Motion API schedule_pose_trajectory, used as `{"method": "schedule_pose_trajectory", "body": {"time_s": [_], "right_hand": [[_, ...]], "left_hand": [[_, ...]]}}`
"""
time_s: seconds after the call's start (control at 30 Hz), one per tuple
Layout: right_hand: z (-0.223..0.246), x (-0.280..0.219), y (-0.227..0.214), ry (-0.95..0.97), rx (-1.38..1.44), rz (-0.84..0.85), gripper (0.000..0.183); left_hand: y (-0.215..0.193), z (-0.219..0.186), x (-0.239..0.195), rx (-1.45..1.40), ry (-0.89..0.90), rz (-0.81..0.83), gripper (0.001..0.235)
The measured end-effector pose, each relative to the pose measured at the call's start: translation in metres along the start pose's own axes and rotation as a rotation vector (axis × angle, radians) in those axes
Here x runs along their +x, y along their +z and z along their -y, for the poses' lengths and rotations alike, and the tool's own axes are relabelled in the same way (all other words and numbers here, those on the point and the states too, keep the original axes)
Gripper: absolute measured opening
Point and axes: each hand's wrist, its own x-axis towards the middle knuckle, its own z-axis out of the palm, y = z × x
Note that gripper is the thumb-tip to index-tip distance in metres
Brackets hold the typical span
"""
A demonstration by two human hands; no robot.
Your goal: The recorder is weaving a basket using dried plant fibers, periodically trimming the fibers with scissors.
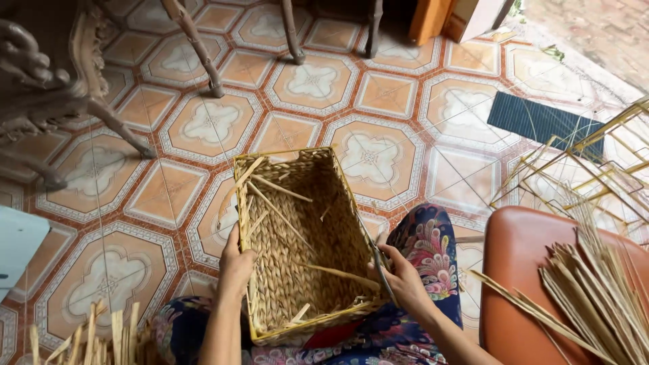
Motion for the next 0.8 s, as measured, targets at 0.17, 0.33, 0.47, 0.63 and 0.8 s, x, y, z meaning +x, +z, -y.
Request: {"method": "schedule_pose_trajectory", "body": {"time_s": [0.17, 0.33, 0.47, 0.63, 0.8], "right_hand": [[0.010, 0.005, -0.001, 0.028, -0.019, 0.035, 0.057], [-0.030, 0.032, 0.000, -0.261, -0.047, 0.005, 0.053], [-0.034, 0.039, -0.013, -0.004, 0.069, 0.085, 0.054], [-0.013, 0.022, -0.059, 0.091, 0.058, 0.068, 0.056], [-0.026, -0.019, -0.110, 0.131, 0.004, 0.204, 0.060]], "left_hand": [[0.003, -0.002, -0.008, -0.159, -0.013, -0.065, 0.082], [0.022, 0.081, 0.014, -0.375, 0.308, -0.148, 0.077], [0.038, 0.120, 0.009, -0.273, 0.344, -0.269, 0.072], [0.029, 0.099, -0.027, -0.254, 0.244, -0.278, 0.071], [0.046, 0.057, -0.063, 0.142, 0.787, -0.357, 0.039]]}}
